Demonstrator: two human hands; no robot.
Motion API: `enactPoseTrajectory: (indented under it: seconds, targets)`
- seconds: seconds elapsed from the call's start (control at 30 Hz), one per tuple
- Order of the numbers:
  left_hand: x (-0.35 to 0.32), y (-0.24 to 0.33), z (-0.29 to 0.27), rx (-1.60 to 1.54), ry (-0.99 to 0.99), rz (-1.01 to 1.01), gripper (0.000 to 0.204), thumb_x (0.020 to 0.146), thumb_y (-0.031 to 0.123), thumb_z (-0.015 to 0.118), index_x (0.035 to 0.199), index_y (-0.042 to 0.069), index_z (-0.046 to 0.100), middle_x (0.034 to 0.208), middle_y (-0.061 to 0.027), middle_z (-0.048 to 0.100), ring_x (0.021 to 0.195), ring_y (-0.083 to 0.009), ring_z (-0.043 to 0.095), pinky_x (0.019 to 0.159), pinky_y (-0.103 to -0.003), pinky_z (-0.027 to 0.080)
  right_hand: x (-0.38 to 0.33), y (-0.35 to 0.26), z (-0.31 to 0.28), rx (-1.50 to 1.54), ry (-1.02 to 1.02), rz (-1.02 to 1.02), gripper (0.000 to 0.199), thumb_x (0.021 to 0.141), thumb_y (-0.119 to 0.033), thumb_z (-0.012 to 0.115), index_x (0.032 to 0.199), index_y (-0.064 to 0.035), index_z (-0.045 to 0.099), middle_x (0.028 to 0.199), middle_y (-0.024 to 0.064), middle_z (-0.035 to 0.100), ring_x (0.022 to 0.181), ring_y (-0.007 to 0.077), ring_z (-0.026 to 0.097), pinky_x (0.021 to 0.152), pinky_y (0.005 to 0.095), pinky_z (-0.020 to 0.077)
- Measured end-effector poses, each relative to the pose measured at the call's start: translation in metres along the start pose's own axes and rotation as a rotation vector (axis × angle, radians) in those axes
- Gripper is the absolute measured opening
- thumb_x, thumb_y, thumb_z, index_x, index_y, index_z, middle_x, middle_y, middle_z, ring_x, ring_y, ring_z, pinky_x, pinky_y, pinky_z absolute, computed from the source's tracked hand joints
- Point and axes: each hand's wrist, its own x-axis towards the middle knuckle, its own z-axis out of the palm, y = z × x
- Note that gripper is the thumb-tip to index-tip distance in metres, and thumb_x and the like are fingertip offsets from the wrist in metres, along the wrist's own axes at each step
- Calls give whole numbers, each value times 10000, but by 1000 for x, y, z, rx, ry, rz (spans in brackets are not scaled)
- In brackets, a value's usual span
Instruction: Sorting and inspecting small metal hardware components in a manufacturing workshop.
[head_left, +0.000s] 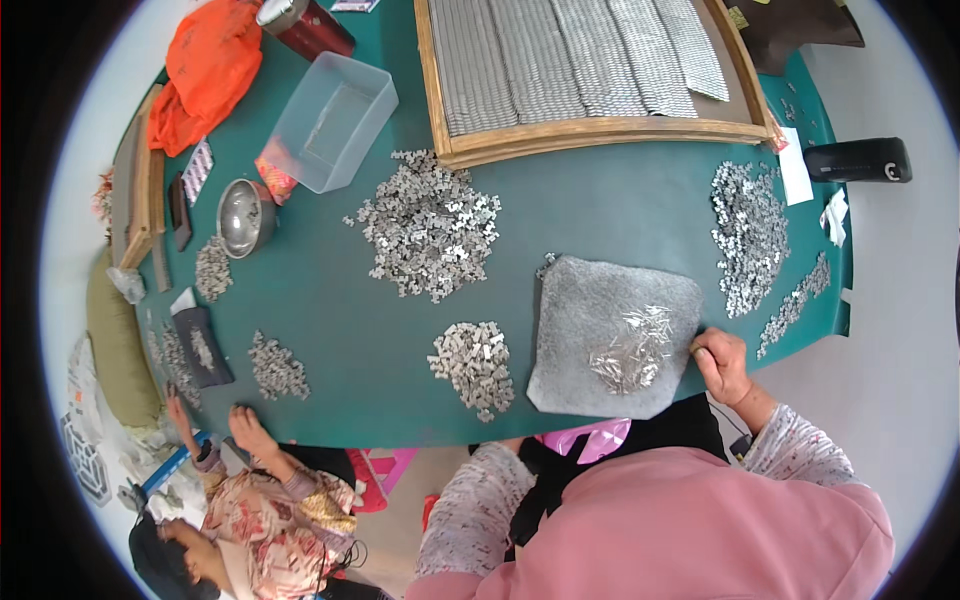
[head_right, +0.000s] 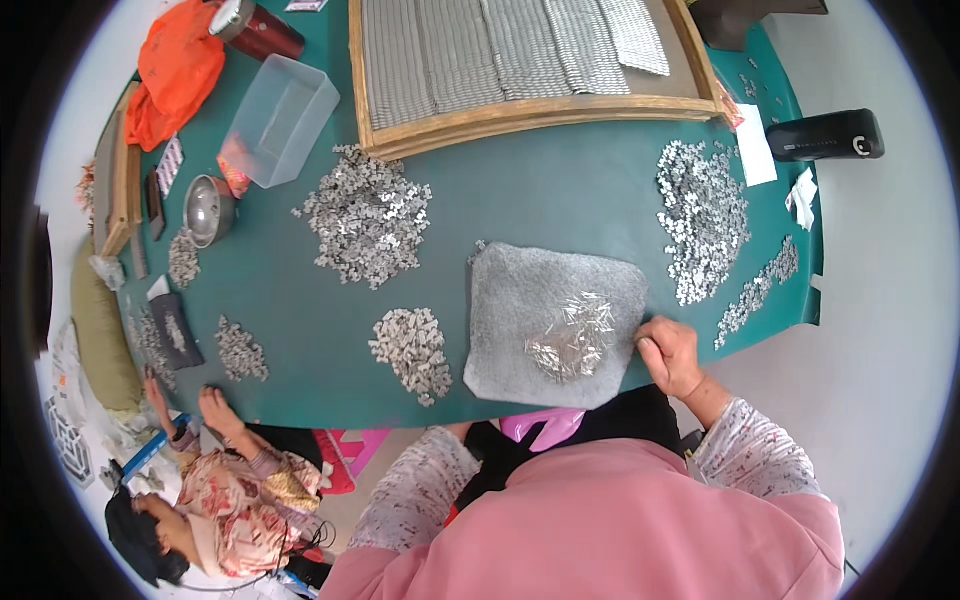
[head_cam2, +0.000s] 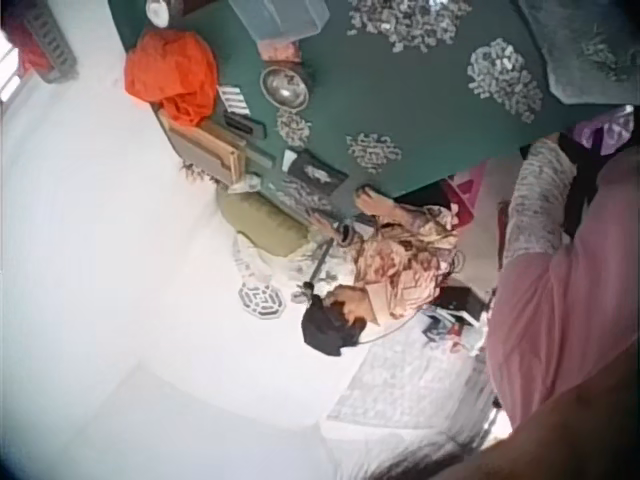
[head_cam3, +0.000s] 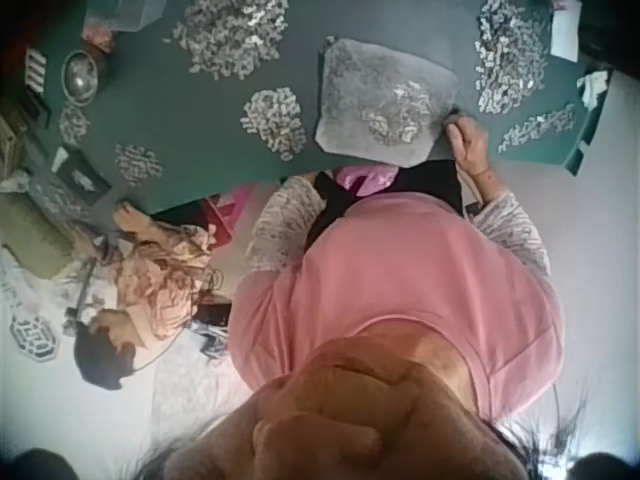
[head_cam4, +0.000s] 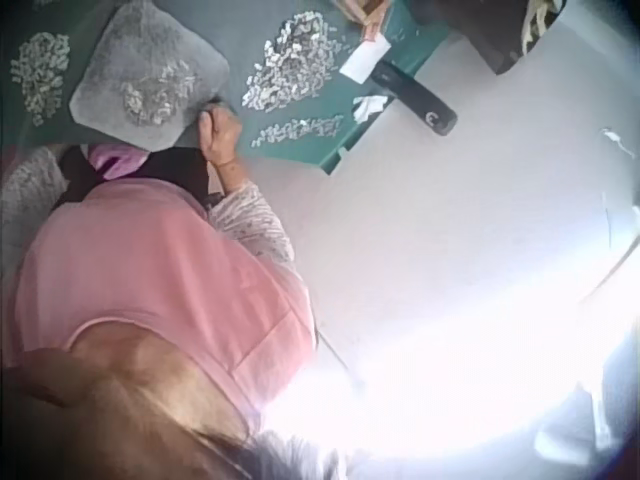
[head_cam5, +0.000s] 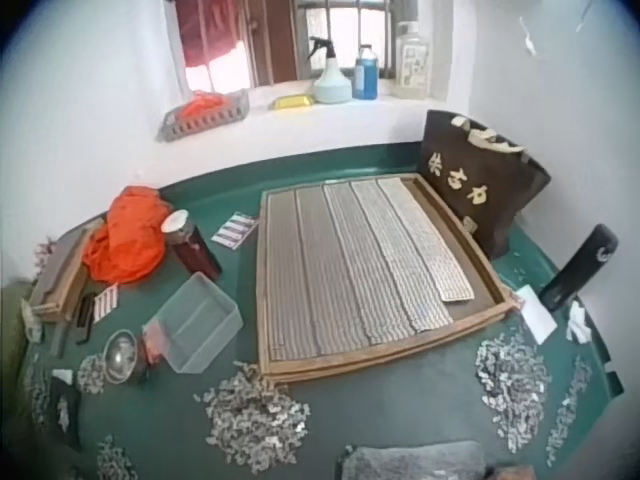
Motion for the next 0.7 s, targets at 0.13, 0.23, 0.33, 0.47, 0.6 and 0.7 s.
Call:
enactPoseTrajectory:
  seconds: [0.13,0.23,0.33,0.47,0.6,0.7]
  targets:
    - [23,-32,26,-67,-46,24,489,868,243,622,1292,24,514,1298,-162,548,1199,-272,516,1015,-388,397,-2,2,-3,-46,-2,-7,55,803,-78,529,801,-31,558,696,114,558,588,296,550,554,377,430]
    - [37,-47,40,-92,-76,34,490,869,244,621,1293,24,514,1300,-163,545,1201,-273,514,1016,-388,395,-8,1,-4,-67,19,-5,64,790,-93,529,789,-34,553,696,105,570,574,285,544,543,374,421]
    - [47,-55,40,-84,-104,44,490,869,245,621,1293,24,514,1302,-165,543,1203,-274,512,1018,-389,394,-14,-3,-4,-65,64,-6,77,794,-110,531,778,-38,551,682,97,573,557,265,538,527,365,412]
    - [57,-57,33,-49,-137,54,491,869,247,621,1293,23,514,1305,-168,540,1206,-275,510,1020,-389,392,-17,-1,-4,-52,130,-39,94,821,-129,523,773,-50,543,671,78,572,534,238,526,505,348,402]
    - [65,-56,25,-13,-171,66,492,869,248,621,1294,23,514,1307,-170,537,1209,-276,507,1021,-390,390,-16,4,1,-52,165,-84,95,824,-134,533,779,-51,538,669,73,569,533,239,528,503,350,402]
    - [70,-56,18,15,-197,76,493,870,249,621,1294,22,514,1309,-172,534,1211,-277,505,1023,-390,388,-13,7,4,-62,182,-120,87,821,-130,540,781,-53,537,665,72,562,535,243,528,504,352,402]
